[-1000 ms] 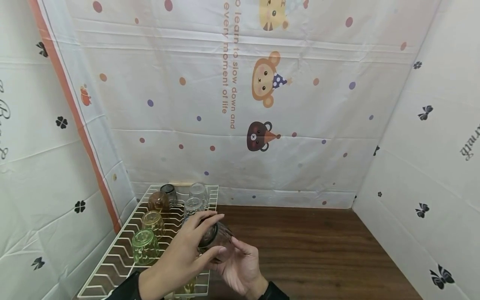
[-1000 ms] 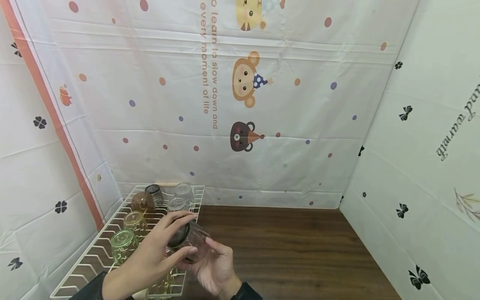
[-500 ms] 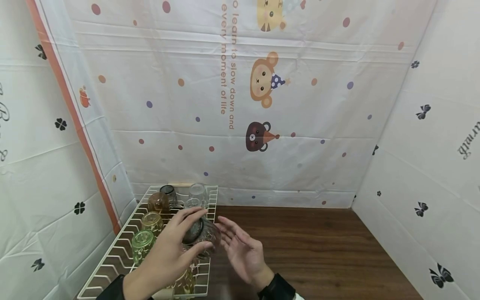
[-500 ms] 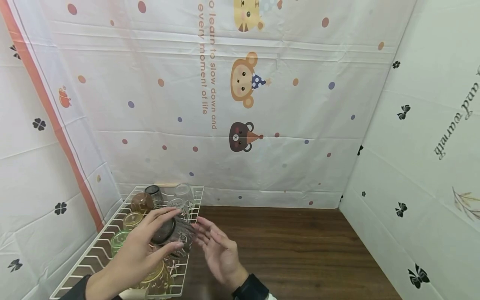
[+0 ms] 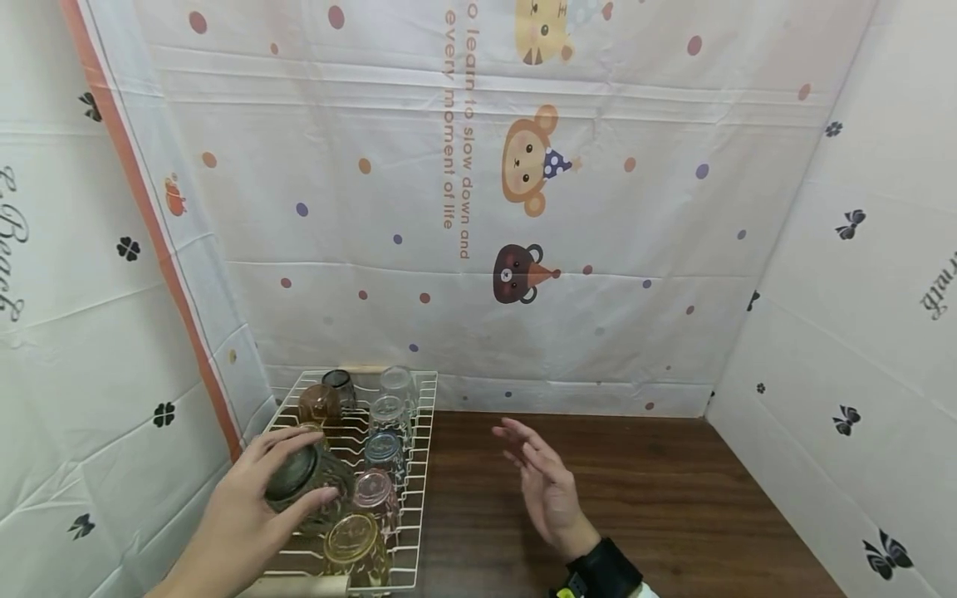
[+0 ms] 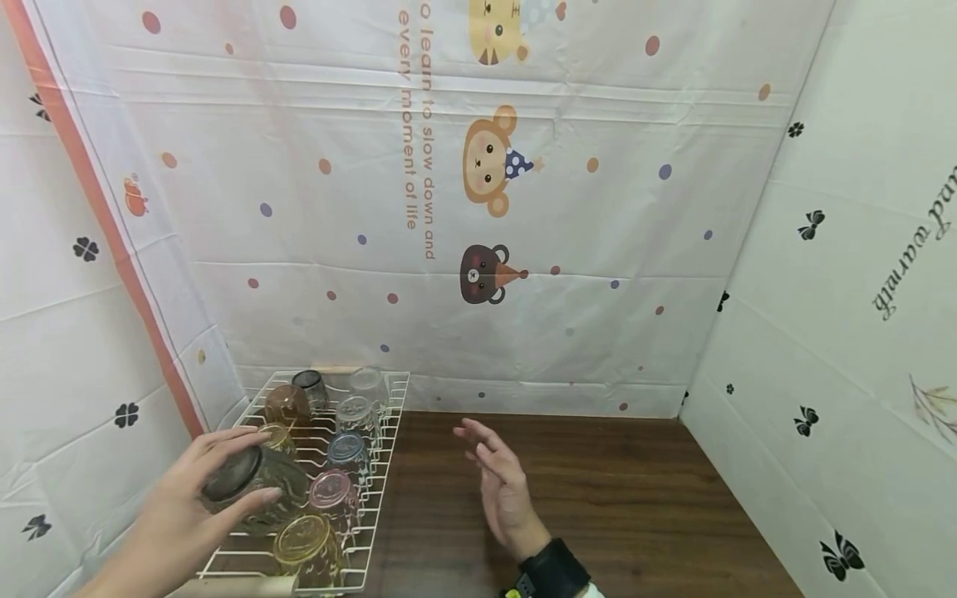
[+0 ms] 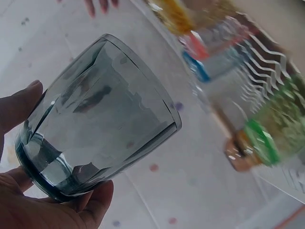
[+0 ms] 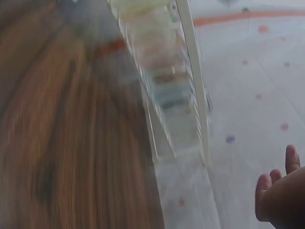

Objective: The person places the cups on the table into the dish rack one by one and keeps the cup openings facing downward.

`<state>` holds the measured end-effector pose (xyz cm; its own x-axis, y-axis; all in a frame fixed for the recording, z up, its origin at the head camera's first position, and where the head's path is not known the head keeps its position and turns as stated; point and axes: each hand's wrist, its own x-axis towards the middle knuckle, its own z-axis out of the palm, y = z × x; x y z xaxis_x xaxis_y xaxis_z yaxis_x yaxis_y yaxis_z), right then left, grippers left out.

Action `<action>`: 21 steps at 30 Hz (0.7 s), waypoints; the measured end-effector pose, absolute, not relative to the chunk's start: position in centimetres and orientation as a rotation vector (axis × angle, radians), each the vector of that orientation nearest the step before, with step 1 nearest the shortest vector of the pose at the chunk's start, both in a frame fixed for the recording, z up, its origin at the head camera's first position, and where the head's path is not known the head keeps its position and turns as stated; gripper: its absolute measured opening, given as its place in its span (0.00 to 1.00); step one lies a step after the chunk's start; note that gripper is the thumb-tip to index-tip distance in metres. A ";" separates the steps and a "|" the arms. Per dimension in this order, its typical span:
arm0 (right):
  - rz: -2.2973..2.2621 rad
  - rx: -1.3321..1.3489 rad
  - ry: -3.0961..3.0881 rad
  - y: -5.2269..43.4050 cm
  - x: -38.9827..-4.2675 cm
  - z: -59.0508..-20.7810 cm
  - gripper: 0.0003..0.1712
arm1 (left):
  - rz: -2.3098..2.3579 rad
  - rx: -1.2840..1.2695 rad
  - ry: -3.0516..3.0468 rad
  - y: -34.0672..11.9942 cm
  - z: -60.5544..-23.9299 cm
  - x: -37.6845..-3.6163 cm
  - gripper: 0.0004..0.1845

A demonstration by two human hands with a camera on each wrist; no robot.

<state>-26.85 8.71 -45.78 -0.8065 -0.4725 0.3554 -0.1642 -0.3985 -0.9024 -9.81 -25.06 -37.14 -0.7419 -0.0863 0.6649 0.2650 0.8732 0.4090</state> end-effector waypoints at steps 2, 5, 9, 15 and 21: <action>-2.316 -0.836 1.657 9.8 -27.2 -45.8 0.30 | -0.628 -0.081 -2.340 -26.1 -37.6 -9.4 0.37; -2.332 -0.768 1.674 11.2 -27.4 -46.0 0.32 | -0.606 -0.007 -2.371 -27.5 -38.1 -8.9 0.36; -2.346 -0.709 1.677 12.8 -27.4 -46.4 0.31 | -0.600 0.069 -2.430 -28.7 -38.5 -8.5 0.36; -2.347 -0.712 1.738 13.8 -27.5 -46.5 0.29 | -0.583 0.101 -2.506 -29.5 -39.2 -8.6 0.36; -2.388 -0.721 1.709 14.0 -27.6 -46.3 0.32 | -0.607 0.188 -2.667 -30.4 -40.1 -9.1 0.39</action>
<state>-27.63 14.05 -46.32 -0.8797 -0.3616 0.3089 -0.1757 -0.3563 -0.9177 -9.12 -30.40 -40.11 -0.9121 -0.2146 0.3493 -0.0422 0.8967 0.4407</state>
